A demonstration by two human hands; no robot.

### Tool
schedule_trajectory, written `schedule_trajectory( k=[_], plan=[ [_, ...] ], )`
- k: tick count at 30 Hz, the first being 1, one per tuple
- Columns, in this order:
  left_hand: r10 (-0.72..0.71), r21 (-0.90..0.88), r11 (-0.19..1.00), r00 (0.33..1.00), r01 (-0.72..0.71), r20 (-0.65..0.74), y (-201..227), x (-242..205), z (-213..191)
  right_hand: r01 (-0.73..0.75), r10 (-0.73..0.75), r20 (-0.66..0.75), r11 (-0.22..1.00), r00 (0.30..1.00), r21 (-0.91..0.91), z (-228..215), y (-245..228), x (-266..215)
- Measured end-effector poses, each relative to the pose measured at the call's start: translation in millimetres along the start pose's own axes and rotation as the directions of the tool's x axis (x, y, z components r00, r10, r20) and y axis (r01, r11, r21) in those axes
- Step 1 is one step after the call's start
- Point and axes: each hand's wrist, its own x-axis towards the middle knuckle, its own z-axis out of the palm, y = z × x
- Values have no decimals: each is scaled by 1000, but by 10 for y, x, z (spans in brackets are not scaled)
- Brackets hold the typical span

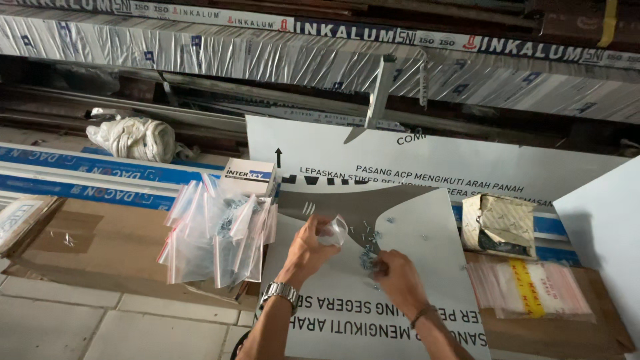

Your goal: The person sorts metal screws from a pile on a board into plastic bags by hand, picking them up individually and filling the bags before setting them aside on the floor.

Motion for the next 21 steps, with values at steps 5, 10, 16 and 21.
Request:
schedule_trajectory(
  k=[5,10,16,21],
  plan=[
    [18,-10,1000,1000,-18,-3,-6,-8,13,-96,94,48,995,994,38,-153,-258,-60],
    [78,-1,997,997,-78,-18,-86,34,16,-26,27,17,998,999,-60,-89,9,73],
    [189,-81,977,977,-198,-102,-293,136,96,-34,44,-169,997,985,62,-486,-475,222],
    [273,-113,950,950,-291,-150,-384,228,171,227,-174,-242,951,955,211,-703,-1198,152]
  ],
)
